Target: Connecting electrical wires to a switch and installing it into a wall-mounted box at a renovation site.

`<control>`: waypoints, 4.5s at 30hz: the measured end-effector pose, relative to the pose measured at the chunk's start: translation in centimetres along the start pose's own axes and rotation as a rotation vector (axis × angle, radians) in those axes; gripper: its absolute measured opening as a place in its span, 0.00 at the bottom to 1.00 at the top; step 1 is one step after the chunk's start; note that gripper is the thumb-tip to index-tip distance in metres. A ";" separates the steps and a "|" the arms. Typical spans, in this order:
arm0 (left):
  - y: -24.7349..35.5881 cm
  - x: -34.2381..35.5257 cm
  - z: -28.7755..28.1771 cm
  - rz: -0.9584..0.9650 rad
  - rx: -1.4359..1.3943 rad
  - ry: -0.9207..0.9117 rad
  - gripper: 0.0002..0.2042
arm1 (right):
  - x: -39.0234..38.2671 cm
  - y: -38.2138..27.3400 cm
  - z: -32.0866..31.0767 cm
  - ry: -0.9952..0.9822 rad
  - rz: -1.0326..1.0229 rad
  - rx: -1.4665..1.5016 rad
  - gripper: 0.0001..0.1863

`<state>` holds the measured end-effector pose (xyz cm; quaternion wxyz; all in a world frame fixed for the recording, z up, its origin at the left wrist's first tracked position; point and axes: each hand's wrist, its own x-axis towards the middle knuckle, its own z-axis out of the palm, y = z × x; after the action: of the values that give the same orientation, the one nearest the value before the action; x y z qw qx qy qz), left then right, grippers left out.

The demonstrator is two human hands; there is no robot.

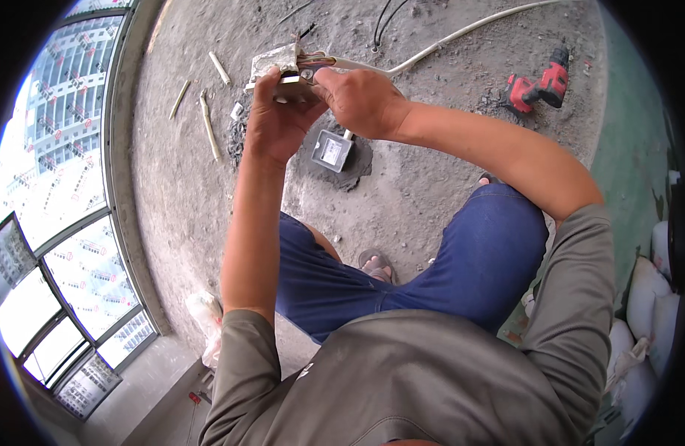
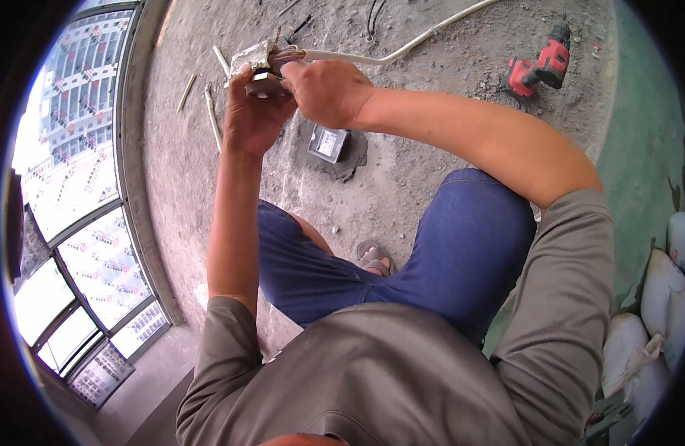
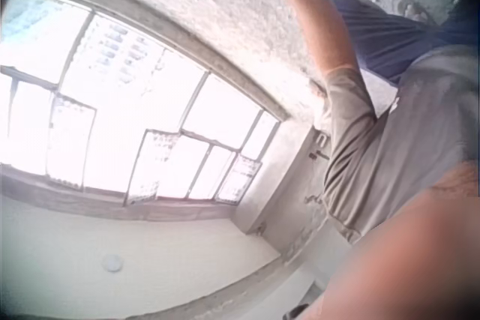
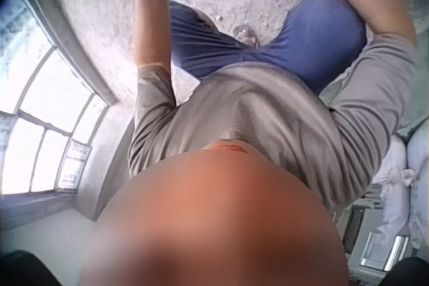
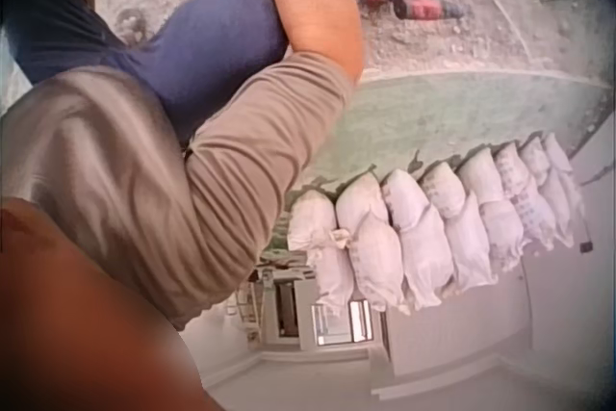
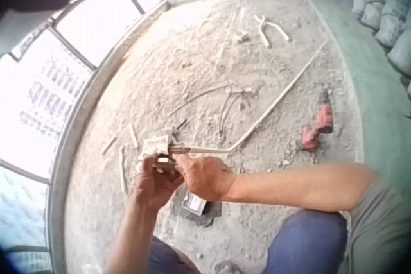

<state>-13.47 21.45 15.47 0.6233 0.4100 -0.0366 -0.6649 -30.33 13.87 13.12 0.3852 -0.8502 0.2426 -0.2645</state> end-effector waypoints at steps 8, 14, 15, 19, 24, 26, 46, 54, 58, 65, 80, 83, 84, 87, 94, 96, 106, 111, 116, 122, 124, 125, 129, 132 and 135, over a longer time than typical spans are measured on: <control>1.0 0.1 -0.1 -0.046 0.207 -0.071 0.19 | 2.6 1.7 -3.3 -0.166 -0.487 -0.385 0.05; 2.1 0.5 -1.1 -0.115 0.284 -0.283 0.22 | 4.6 0.7 -4.2 -0.265 -0.675 -0.491 0.05; 2.0 0.6 -1.0 -0.101 0.283 -0.242 0.22 | 4.3 0.8 -3.9 -0.268 -0.672 -0.492 0.05; 1.9 1.1 -1.6 -0.050 0.269 -0.199 0.21 | 1.6 0.1 -0.2 -0.082 -0.311 -0.281 0.10; 1.8 1.7 -2.8 -0.068 0.157 -0.246 0.19 | 0.4 -2.5 2.2 0.039 0.223 0.086 0.16; 1.3 2.0 -3.5 -0.064 0.113 -0.279 0.18 | 0.2 -2.6 2.3 0.009 0.267 0.139 0.17; 1.2 0.8 -2.5 -0.029 0.246 -0.266 0.24 | -0.4 2.7 -0.3 -0.256 0.078 -0.151 0.18; 1.1 0.6 -2.2 -0.028 0.255 -0.293 0.23 | 0.2 2.0 -0.2 -0.231 -0.003 -0.300 0.17; 0.8 0.5 -2.3 -0.007 0.256 -0.252 0.22 | -1.1 1.7 3.3 -0.131 0.167 -0.010 0.11; 0.7 0.5 -2.8 -0.019 0.224 -0.266 0.24 | -1.3 1.2 3.2 -0.074 0.379 0.332 0.11; -0.7 0.0 -2.0 0.083 0.247 -0.253 0.26 | -1.3 -1.0 5.2 0.037 0.708 0.666 0.14; -0.4 -0.3 -2.8 0.071 0.254 -0.273 0.25 | -1.2 -2.2 3.9 -0.081 0.843 0.820 0.13; -0.4 -0.3 -2.9 0.079 0.254 -0.261 0.25 | -1.1 -2.3 3.4 -0.111 0.873 0.907 0.12; -1.4 0.1 -2.3 0.110 0.201 -0.308 0.25 | -1.0 -2.3 3.4 -0.085 1.001 1.114 0.12; -1.7 0.0 -2.8 0.195 0.230 -0.283 0.24 | -1.0 -3.1 3.5 -0.030 1.039 1.097 0.11; -0.7 0.1 -3.2 0.094 0.271 -0.330 0.25 | -1.1 -0.9 2.0 -0.335 0.836 0.805 0.12; 0.2 0.3 -2.2 0.031 0.307 -0.294 0.26 | 1.9 3.5 -0.6 -0.411 0.139 -0.070 0.14; 1.3 0.6 -3.0 -0.029 0.317 -0.386 0.27 | 0.6 2.7 -0.9 -0.272 -0.015 -0.251 0.11; 1.4 0.8 -2.8 -0.057 0.328 -0.357 0.26 | 0.6 2.7 -0.7 -0.209 -0.170 -0.342 0.07; 1.7 1.0 -3.2 -0.067 0.327 -0.340 0.25 | -0.3 2.1 2.2 -0.302 -0.024 -0.394 0.09; 1.4 1.3 -3.5 -0.069 0.316 -0.350 0.25 | -1.4 2.0 4.5 -0.141 0.262 -0.001 0.12; 1.1 1.2 -3.7 -0.044 0.286 -0.342 0.25 | -1.4 2.0 4.9 -0.142 0.264 0.001 0.12; 0.7 0.5 -3.8 0.021 0.294 -0.281 0.25 | -1.8 0.8 4.9 -0.076 0.393 0.207 0.12; 0.2 0.0 -3.7 0.034 0.276 -0.287 0.25 | -1.7 1.5 3.8 -0.111 0.342 0.078 0.13; -0.5 -1.8 -3.5 -0.031 0.383 -0.290 0.28 | -1.5 2.8 2.0 -0.199 0.147 -0.237 0.12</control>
<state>-12.04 24.74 13.83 0.5120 0.4212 -0.2448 -0.7074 -30.76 14.21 9.37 0.3229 -0.8916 0.2941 -0.1198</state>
